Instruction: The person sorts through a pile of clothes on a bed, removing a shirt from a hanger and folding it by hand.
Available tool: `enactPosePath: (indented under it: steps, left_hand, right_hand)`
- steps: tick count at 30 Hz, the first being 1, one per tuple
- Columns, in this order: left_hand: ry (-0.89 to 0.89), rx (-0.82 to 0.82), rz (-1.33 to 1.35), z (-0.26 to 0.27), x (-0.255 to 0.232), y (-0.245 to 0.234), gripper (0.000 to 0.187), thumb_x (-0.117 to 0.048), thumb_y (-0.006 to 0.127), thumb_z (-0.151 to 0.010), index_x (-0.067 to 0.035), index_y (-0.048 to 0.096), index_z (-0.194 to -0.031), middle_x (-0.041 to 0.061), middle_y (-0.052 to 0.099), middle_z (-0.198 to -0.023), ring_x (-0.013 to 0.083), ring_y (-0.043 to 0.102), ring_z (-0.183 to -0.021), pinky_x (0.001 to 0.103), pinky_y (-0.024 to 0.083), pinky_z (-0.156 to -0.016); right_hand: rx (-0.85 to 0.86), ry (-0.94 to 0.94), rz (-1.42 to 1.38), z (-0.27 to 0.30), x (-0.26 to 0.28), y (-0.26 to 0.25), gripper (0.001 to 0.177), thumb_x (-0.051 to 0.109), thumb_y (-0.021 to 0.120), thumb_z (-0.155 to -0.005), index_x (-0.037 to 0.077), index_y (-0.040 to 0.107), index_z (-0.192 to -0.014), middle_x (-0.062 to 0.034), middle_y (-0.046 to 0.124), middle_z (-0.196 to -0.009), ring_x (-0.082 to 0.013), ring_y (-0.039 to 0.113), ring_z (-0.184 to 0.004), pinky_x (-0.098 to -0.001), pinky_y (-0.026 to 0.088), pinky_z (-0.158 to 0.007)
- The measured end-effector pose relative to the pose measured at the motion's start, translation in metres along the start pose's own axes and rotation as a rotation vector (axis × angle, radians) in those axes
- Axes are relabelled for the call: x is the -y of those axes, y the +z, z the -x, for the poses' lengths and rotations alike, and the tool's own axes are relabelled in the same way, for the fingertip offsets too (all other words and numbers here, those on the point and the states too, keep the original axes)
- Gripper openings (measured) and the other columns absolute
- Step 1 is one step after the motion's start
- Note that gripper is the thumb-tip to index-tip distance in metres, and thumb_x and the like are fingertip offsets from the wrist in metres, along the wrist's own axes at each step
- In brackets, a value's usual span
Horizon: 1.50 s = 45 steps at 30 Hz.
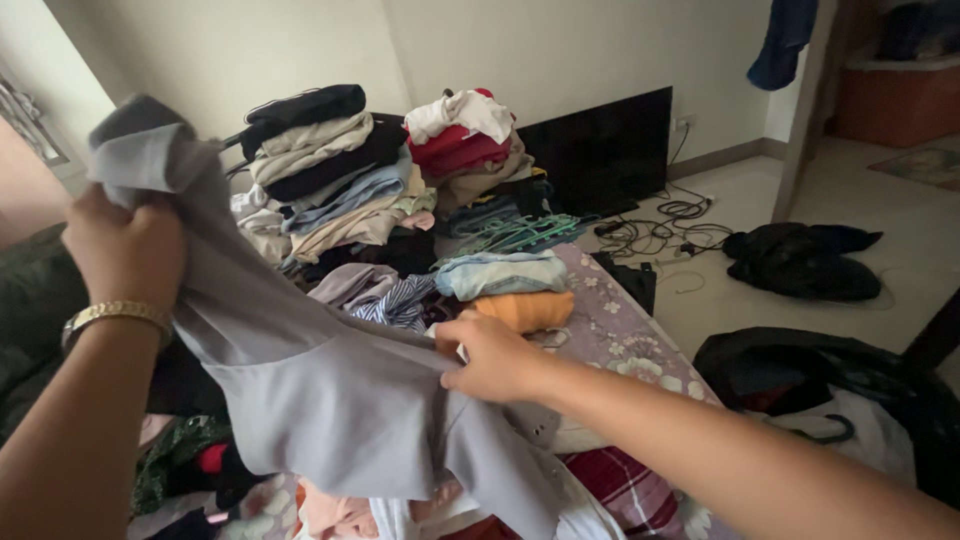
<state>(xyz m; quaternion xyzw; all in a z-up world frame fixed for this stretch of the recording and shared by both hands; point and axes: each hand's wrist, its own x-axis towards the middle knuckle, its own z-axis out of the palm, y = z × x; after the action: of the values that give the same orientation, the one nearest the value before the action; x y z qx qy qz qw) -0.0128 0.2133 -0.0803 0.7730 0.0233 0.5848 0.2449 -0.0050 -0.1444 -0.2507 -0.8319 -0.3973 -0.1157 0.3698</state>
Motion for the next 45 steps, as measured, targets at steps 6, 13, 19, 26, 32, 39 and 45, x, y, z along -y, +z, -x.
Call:
enactPosePath:
  steps: [6, 13, 19, 26, 32, 39, 45]
  left_hand:
    - [0.010, -0.053, -0.061, -0.006, 0.016, 0.000, 0.021, -0.012, 0.062, -0.095, 0.008, 0.068, -0.098, 0.032, 0.069, -0.095, 0.0443, 0.072, -0.094, 0.048, 0.055, -0.080]
    - [-0.018, -0.030, 0.066, 0.007, 0.006, 0.002, 0.025, -0.011, 0.060, -0.091, 0.006, 0.068, -0.108, 0.029, 0.071, -0.098, 0.0410, 0.073, -0.097, 0.047, 0.055, -0.083]
    - [-0.064, -0.058, 0.078, 0.018, 0.014, 0.002, 0.023, -0.010, 0.059, -0.094, 0.006, 0.068, -0.108, 0.028, 0.071, -0.099, 0.0412, 0.074, -0.098, 0.047, 0.055, -0.086]
    - [-0.005, -0.102, 0.065, 0.022, 0.006, -0.004, 0.023, -0.005, 0.057, -0.095, 0.005, 0.069, -0.112, 0.028, 0.072, -0.104, 0.0422, 0.072, -0.104, 0.046, 0.054, -0.088]
    - [-0.033, -0.085, 0.094, 0.023, -0.005, -0.012, 0.025, -0.005, 0.057, -0.093, 0.004, 0.069, -0.113, 0.027, 0.072, -0.104, 0.0424, 0.072, -0.103, 0.046, 0.054, -0.089]
    - [-0.020, -0.114, 0.062, 0.034, -0.004, -0.015, 0.027, -0.006, 0.058, -0.091, 0.004, 0.068, -0.115, 0.028, 0.072, -0.103, 0.0463, 0.070, -0.102, 0.047, 0.054, -0.089]
    - [-0.031, -0.136, 0.043, 0.045, -0.004, -0.014, 0.026, -0.006, 0.058, -0.090, 0.004, 0.068, -0.112, 0.027, 0.072, -0.103, 0.0439, 0.072, -0.100, 0.048, 0.055, -0.087]
  right_hand:
    - [0.227, 0.122, -0.413, -0.001, 0.004, -0.017, 0.043, 0.025, 0.079, -0.074, 0.009, 0.067, -0.113, -0.0113, 0.068, -0.104, -0.0256, 0.066, -0.096, -0.0372, 0.053, -0.083]
    - [0.298, -0.050, 0.082, 0.018, 0.013, -0.044, 0.059, 0.024, 0.085, -0.072, 0.006, 0.062, -0.122, -0.0176, 0.060, -0.109, -0.0337, 0.059, -0.107, -0.0422, 0.048, -0.090]
    - [0.125, -0.087, 0.200, 0.019, -0.007, -0.055, 0.049, 0.002, 0.067, -0.068, 0.004, 0.064, -0.117, -0.0141, 0.065, -0.118, -0.0322, 0.061, -0.121, -0.0419, 0.048, -0.101]
    - [0.258, 0.172, 0.076, 0.032, 0.000, -0.053, 0.066, -0.001, 0.067, -0.069, 0.008, 0.060, -0.134, -0.0177, 0.056, -0.125, -0.0347, 0.056, -0.122, -0.0424, 0.047, -0.101]
    - [0.290, 0.079, 0.464, 0.034, 0.010, -0.071, 0.027, 0.017, 0.065, -0.078, 0.007, 0.078, -0.099, -0.0162, 0.072, -0.099, -0.0331, 0.066, -0.106, -0.0445, 0.054, -0.093]
    - [-0.036, -0.101, 0.623, 0.047, -0.007, -0.084, 0.043, 0.025, 0.076, -0.068, 0.005, 0.071, -0.106, -0.0139, 0.068, -0.107, -0.0341, 0.066, -0.099, -0.0476, 0.053, -0.082]
    - [-0.153, -0.162, 0.284, 0.060, -0.039, -0.071, 0.037, 0.009, 0.071, -0.074, 0.002, 0.069, -0.111, -0.0154, 0.067, -0.112, -0.0350, 0.067, -0.098, -0.0423, 0.056, -0.082]
